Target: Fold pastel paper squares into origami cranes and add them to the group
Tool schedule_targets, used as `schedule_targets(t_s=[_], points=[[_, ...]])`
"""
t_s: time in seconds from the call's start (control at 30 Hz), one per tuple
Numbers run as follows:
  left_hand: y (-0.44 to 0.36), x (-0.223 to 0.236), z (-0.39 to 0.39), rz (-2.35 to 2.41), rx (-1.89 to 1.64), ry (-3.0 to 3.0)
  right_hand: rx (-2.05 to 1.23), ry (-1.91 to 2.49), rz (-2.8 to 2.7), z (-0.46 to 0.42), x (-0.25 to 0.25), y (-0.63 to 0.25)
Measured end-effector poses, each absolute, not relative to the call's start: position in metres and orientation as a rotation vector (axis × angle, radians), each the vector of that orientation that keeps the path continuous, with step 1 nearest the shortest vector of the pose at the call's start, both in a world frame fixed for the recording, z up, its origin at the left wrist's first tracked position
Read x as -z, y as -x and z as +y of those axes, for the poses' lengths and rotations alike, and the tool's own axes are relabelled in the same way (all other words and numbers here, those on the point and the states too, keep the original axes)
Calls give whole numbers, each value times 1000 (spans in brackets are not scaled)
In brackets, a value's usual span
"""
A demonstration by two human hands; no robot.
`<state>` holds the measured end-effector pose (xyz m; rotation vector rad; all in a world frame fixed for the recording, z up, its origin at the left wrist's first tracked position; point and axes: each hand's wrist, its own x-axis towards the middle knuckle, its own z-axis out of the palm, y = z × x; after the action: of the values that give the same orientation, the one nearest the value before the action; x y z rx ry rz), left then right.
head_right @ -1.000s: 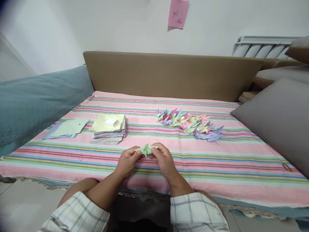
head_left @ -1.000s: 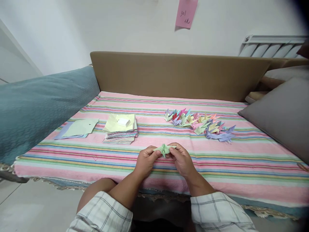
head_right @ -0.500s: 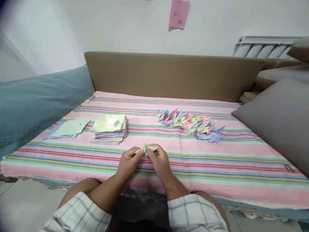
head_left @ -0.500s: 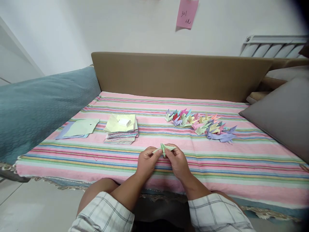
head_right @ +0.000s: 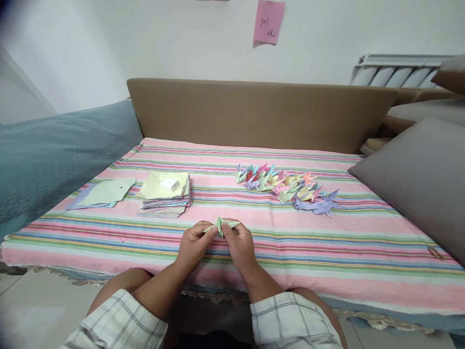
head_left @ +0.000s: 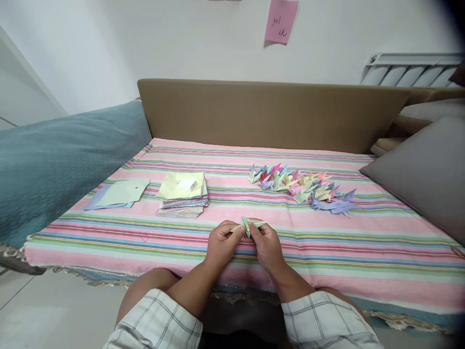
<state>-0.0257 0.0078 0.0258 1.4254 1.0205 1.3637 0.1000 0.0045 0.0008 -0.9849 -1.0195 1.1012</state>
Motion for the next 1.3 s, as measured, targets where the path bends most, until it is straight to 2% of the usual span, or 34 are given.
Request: schedule_targets(t_s=[0.5,0.93,1.13,1.3], points=[[15,-25,4,943,-1340,-1110,-972,1111,-928,5,6,-92],[19,-18,9,999,-1395,-1321,-1017,939,-970,2,1,-87],[14,-17,8,947,-1405,-1169,-909,1098,-1003,1,-3,-90],[16,-16,9,980,-1401,-1288,-897,1091,-1000,1,-4,-88]])
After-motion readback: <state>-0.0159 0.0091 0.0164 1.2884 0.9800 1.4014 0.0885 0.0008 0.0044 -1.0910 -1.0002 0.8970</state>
